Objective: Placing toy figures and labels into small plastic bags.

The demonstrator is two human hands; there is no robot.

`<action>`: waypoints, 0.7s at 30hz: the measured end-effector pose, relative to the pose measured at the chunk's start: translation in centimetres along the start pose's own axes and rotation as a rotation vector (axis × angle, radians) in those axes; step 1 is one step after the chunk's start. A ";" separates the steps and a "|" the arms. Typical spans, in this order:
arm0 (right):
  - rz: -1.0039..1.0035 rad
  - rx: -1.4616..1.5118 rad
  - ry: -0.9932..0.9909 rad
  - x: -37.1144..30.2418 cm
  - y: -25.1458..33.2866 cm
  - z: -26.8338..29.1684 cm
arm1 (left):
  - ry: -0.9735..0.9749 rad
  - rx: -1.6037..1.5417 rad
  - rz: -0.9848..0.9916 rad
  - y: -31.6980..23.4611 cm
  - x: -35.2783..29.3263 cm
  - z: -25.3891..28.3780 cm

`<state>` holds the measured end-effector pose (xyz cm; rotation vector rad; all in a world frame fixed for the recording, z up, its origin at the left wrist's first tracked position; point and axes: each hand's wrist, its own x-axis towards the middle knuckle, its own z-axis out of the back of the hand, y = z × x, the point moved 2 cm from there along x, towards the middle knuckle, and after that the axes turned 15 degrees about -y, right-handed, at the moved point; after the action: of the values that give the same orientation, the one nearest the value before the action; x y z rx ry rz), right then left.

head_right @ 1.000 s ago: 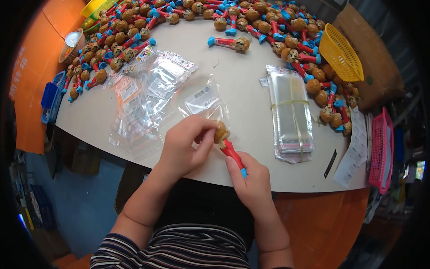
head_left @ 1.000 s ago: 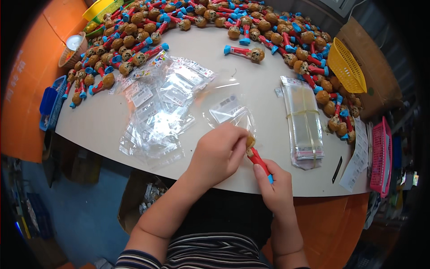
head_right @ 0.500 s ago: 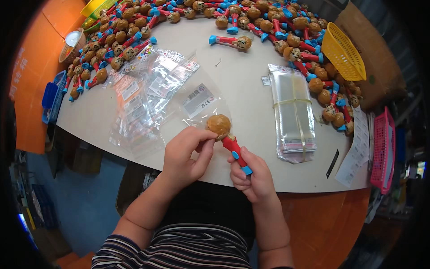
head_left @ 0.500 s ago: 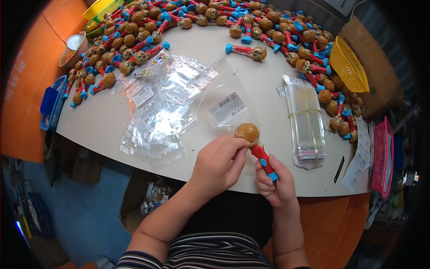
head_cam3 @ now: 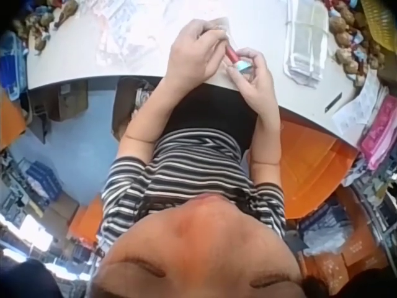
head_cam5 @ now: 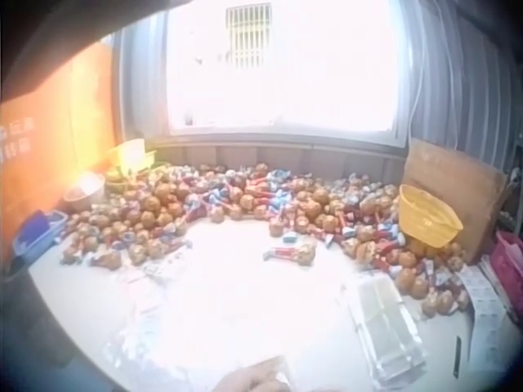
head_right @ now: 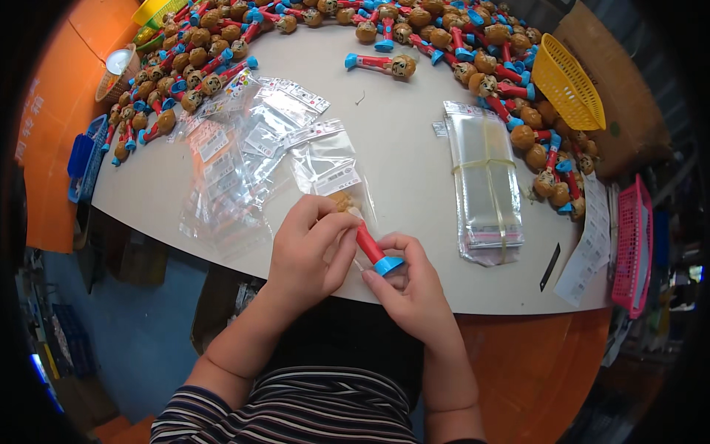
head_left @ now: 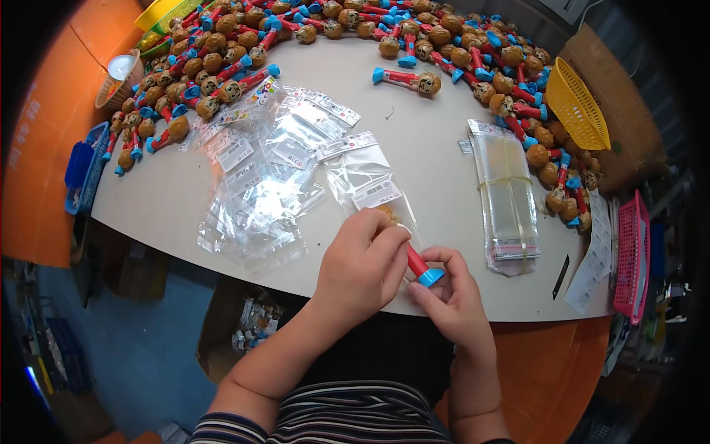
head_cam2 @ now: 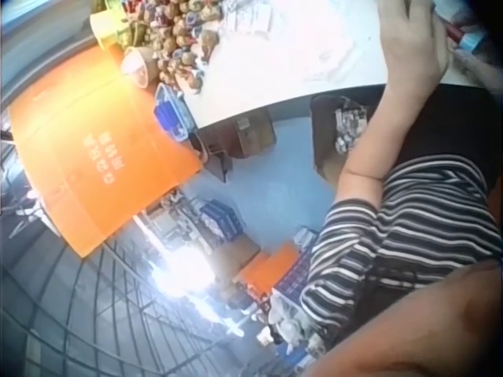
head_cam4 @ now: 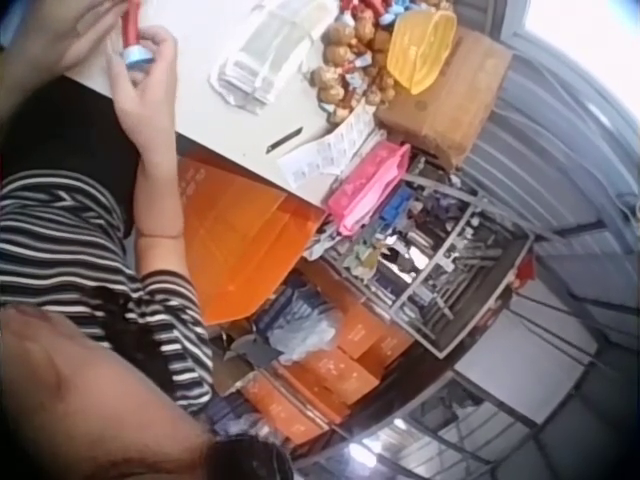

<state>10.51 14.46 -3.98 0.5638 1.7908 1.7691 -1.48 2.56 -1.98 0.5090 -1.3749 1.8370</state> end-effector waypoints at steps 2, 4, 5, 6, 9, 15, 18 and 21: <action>0.263 -0.278 -0.049 -0.4 0.2 -0.3 | -0.019 0.001 0.057 0.5 -0.3 -0.2; 0.444 -0.410 -0.170 -0.8 -0.9 0.3 | -0.012 0.005 0.045 0.5 -0.3 -0.3; 0.626 -0.541 -0.292 -1.1 -1.0 0.5 | -0.005 0.010 0.031 0.5 -0.3 -0.4; 0.623 -0.543 -0.292 -1.5 -1.2 0.5 | -0.003 0.008 0.034 0.4 -0.4 -0.5; 0.655 -0.595 -0.392 -1.7 -1.4 0.1 | 0.042 -0.051 0.076 -0.1 -0.8 -1.0; 0.411 -0.238 -0.336 -0.2 -1.7 -0.4 | 0.096 -0.104 0.040 -0.8 -0.9 -1.3; 0.509 -0.494 -0.237 -0.4 -1.3 0.5 | 0.093 -0.073 0.050 -0.3 -1.1 -0.8; 0.569 -0.532 -0.171 -0.1 -1.8 1.6 | 0.098 -0.070 0.046 -0.5 -1.4 -0.5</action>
<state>11.77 15.55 -5.71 1.0192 1.0230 2.3674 -0.16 2.58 -2.74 0.3499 -1.3898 1.8186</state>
